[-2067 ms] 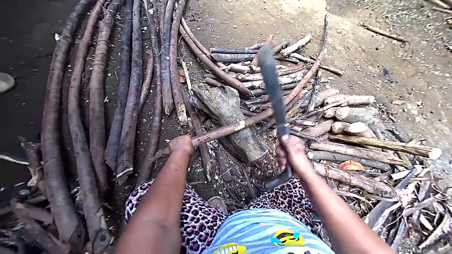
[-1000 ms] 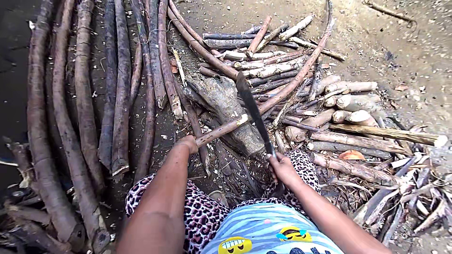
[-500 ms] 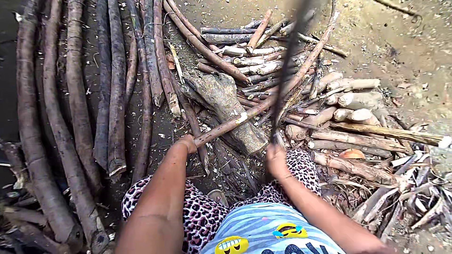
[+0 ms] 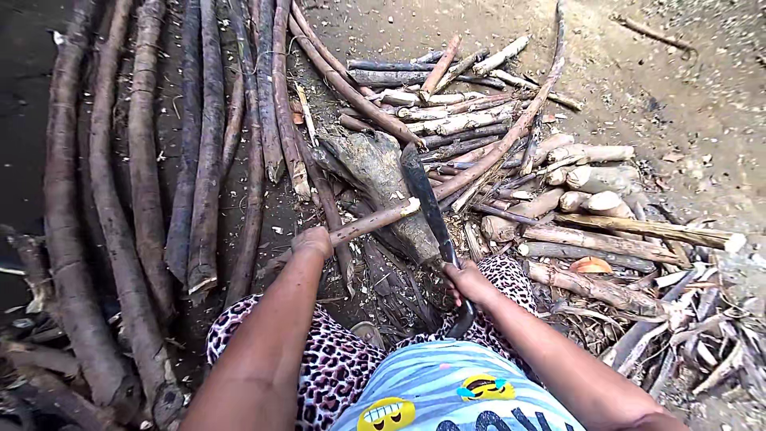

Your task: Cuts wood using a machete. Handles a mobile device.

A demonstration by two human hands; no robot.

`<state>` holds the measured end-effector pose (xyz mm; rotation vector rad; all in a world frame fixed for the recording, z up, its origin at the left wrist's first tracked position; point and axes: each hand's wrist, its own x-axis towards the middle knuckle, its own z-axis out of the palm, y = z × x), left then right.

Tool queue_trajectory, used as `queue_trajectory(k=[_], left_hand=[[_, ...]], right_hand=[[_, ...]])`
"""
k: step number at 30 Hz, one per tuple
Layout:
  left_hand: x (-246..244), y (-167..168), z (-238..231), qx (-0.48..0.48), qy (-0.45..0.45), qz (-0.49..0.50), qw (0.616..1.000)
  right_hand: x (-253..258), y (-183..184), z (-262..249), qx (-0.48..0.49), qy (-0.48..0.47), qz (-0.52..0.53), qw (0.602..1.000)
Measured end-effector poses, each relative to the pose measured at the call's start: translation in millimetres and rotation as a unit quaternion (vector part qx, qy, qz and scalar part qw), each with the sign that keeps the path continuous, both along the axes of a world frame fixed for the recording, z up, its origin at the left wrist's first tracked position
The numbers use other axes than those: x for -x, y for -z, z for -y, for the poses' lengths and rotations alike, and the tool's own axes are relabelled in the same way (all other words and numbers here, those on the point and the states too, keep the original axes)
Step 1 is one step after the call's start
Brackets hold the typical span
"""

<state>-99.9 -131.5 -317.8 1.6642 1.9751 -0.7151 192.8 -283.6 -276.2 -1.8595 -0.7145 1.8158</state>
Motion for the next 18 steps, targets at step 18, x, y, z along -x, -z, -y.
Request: queue_trajectory(k=[18], left_hand=[[6,18,-13,0.077,0.02,0.012,0.997]], right_hand=[[29,17,-1,-0.227,-0.124,0.357,0.897]])
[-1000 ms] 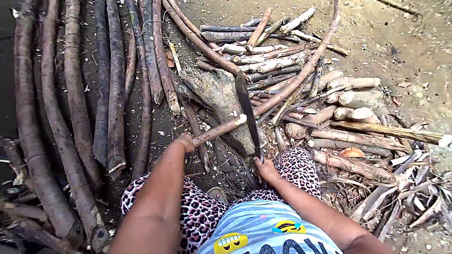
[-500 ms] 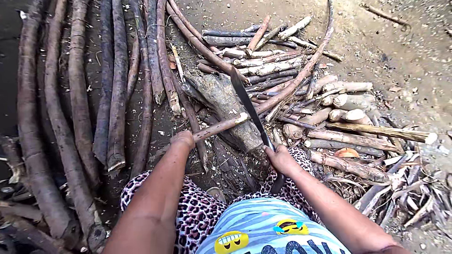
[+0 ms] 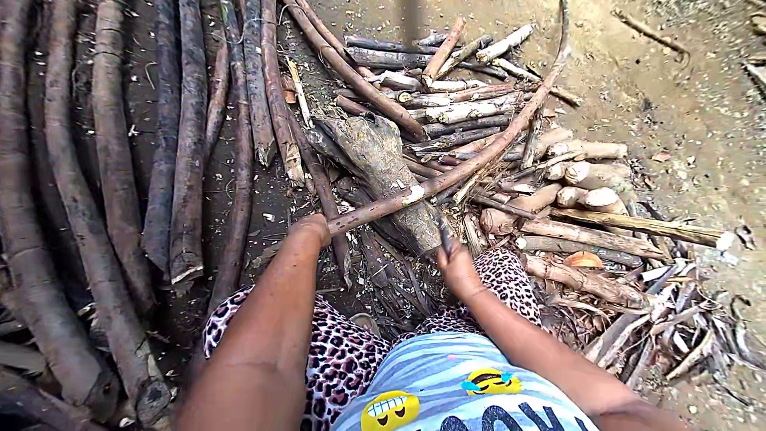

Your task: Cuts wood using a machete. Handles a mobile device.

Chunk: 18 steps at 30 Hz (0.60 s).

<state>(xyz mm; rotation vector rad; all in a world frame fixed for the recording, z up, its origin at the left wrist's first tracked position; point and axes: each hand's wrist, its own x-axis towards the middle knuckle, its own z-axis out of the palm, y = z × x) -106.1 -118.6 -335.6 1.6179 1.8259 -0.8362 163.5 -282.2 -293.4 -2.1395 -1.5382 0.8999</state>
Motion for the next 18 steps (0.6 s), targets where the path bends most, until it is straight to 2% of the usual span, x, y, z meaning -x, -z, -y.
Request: queue_trajectory(k=[1,2,3,5,6,7,8,9,10,13,16,18], left_hand=[[1,-2,0,-0.003,0.004,0.0,1.0],[2,-5,-2,-0.01,0.006,0.005,1.0],[4,-7,-1,-0.024,0.006,0.016,1.0],[15,-11,-3,-0.029,0.012,0.068,0.997],[23,-15,-6,-0.022,0.009,0.119,0.993],[33,-19,-6,-0.007,-0.002,0.169,0.986],[40,-27,-3,0.017,-0.016,0.213,0.977],[47,-33,1,0.03,-0.032,0.249,0.967],[51,-36,6,0.035,-0.042,0.275,0.96],[49,-58,3,0.055,-0.008,0.277,0.959],[38,-87,-7,-0.022,0.041,0.196,0.979],[34,-93,-9,-0.074,0.079,0.12,0.987]], right_hand=[[0,23,3,0.142,0.004,-0.004,0.99],[1,31,-2,0.221,0.011,-0.017,0.975],[2,31,-4,0.256,0.023,-0.038,0.966],[3,22,-5,0.255,0.076,-0.153,0.952],[2,18,-4,0.246,0.125,-0.268,0.923],[0,15,-2,0.248,0.167,-0.38,0.875],[-2,13,2,0.249,0.19,-0.456,0.833],[-2,11,6,0.242,0.2,-0.488,0.814],[-2,8,11,0.227,0.199,-0.486,0.82],[-6,-4,15,0.153,0.144,-0.402,0.891],[-17,-35,3,0.095,0.098,-0.34,0.93],[-28,-63,-8,0.021,0.071,-0.31,0.948]])
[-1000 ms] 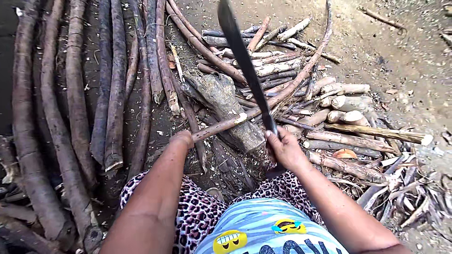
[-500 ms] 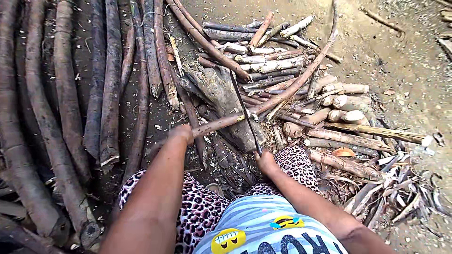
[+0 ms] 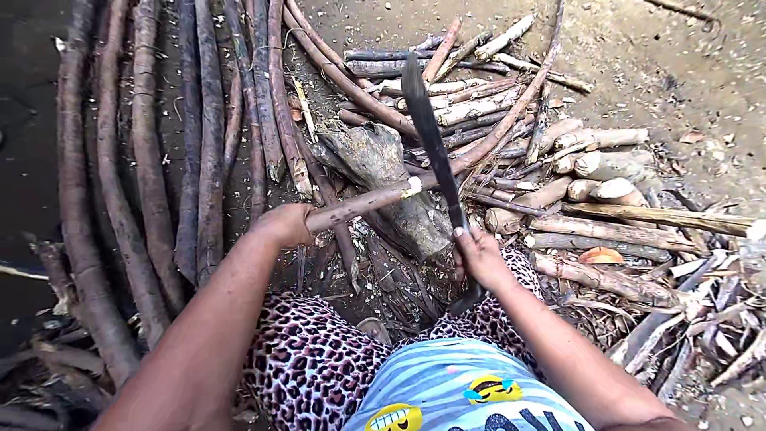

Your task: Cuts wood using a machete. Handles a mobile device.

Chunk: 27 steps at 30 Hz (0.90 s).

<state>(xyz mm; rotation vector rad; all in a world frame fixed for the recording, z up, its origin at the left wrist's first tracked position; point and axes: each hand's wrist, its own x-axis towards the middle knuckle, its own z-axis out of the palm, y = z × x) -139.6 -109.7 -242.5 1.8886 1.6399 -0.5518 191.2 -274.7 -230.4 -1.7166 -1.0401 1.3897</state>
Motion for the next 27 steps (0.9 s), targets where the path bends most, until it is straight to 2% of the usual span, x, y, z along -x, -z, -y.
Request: queue_trajectory(k=[3,5,7,10,12,13,14,15,16,17,18,19,20,22,25,27], left_hand=[[-10,21,23,-0.045,-0.005,-0.047,0.998],[-12,53,36,-0.045,-0.021,-0.05,0.998],[-15,76,42,-0.036,-0.034,-0.061,0.997],[-19,89,48,-0.059,-0.026,-0.068,0.996],[-19,86,49,-0.08,-0.019,-0.074,0.994],[-19,83,50,-0.09,-0.015,-0.079,0.993],[-20,81,50,-0.099,-0.011,-0.086,0.991],[-21,78,49,-0.108,-0.009,-0.089,0.99],[-22,76,47,-0.117,-0.007,-0.09,0.989],[-21,75,47,-0.124,-0.004,-0.09,0.988],[-19,77,49,-0.132,-0.003,-0.087,0.987],[-16,79,49,-0.138,-0.001,-0.086,0.987],[-15,79,48,-0.144,-0.002,-0.08,0.986],[-15,74,50,-0.172,0.005,-0.076,0.982],[-21,65,40,-0.201,0.006,-0.098,0.975],[-26,62,39,-0.172,-0.004,-0.108,0.979]], right_hand=[[-15,-41,-14,-0.214,0.025,0.015,0.976],[-22,-66,-29,-0.38,0.048,-0.004,0.924],[-27,-100,-46,-0.503,0.058,-0.008,0.862],[-28,-148,-71,-0.6,0.097,-0.007,0.794],[-19,-154,-91,-0.629,0.168,-0.03,0.758],[-15,-140,-92,-0.615,0.191,0.004,0.765],[-10,-111,-84,-0.569,0.202,0.058,0.795],[-3,-68,-67,-0.481,0.194,0.129,0.845],[4,-16,-41,-0.353,0.152,0.201,0.901],[12,31,-13,-0.187,0.069,0.237,0.951],[18,65,7,-0.026,-0.016,0.232,0.972],[21,82,14,0.105,-0.087,0.204,0.969],[23,86,12,0.18,-0.125,0.176,0.96],[23,75,10,0.232,-0.11,0.09,0.962],[12,62,4,0.23,-0.022,-0.106,0.967],[9,72,10,0.212,-0.005,-0.139,0.967]])
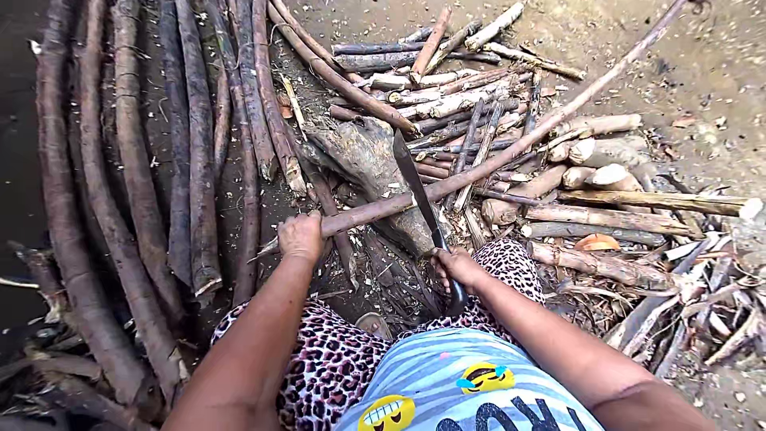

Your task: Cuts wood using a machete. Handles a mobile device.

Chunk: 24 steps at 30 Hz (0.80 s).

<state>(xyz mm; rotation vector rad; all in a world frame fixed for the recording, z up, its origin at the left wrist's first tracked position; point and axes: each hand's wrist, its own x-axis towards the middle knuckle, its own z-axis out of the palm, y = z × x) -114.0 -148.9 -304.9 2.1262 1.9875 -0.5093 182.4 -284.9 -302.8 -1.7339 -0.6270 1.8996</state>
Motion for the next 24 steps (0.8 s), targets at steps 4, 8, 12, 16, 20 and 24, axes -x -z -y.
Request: queue_trajectory(k=[4,8,12,16,20,24], left_hand=[[-5,-5,1,0.065,-0.025,0.009,0.998],[-7,-2,2,0.099,-0.056,0.02,0.993],[9,6,0,0.092,-0.073,0.023,0.993],[12,10,-4,0.088,-0.075,0.017,0.993],[12,13,-6,0.09,-0.075,0.009,0.993],[12,16,-3,0.101,-0.081,0.016,0.991]], right_hand=[[11,43,8,-0.045,-0.103,0.192,0.975],[10,30,5,-0.094,-0.064,0.24,0.964],[-9,-42,-4,-0.176,0.047,0.15,0.972],[-45,-135,-35,-0.471,0.129,0.115,0.865],[-60,-229,-82,-0.678,0.21,0.109,0.696],[-36,-176,-80,-0.625,0.241,0.206,0.713]])
